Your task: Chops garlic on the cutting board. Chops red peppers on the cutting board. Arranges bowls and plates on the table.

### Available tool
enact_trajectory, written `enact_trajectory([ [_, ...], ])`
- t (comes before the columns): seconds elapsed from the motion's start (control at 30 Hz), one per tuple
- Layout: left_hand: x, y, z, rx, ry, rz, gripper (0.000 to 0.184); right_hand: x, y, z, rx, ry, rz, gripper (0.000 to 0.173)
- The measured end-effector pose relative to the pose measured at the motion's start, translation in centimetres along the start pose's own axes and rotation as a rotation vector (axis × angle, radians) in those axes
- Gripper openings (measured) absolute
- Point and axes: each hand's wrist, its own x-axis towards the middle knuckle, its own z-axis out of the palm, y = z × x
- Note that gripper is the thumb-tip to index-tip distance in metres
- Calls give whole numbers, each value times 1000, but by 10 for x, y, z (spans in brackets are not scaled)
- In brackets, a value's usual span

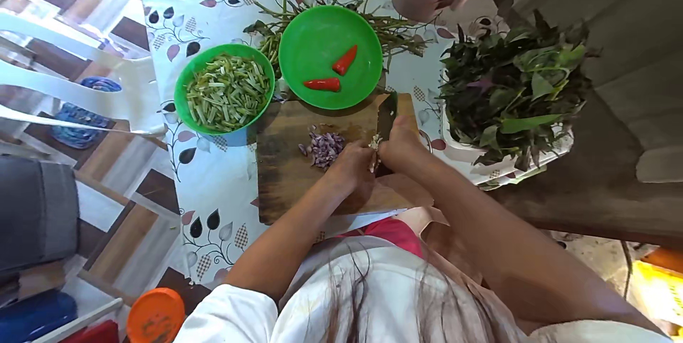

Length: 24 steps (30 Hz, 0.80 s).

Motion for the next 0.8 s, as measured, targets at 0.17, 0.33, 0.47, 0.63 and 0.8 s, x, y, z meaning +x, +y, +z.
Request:
enact_trajectory([
  [0.17,-5,-6,8,-45,127,61,18,3,1,19,73,88,-6,77],
  [0.33,-5,-2,4,-35,66,-30,19,8,-1,9,127,72,12,68],
  [0.47,-4,-8,8,-31,99,-9,17,6,6,24,145,141,0,69],
  [0.63,-5,-9,9,-30,150,-8,14,5,-4,13,126,82,30,72],
  [0.8,-3,-6,8,-21,148,-25,12,1,-3,13,59,64,25,71],
])
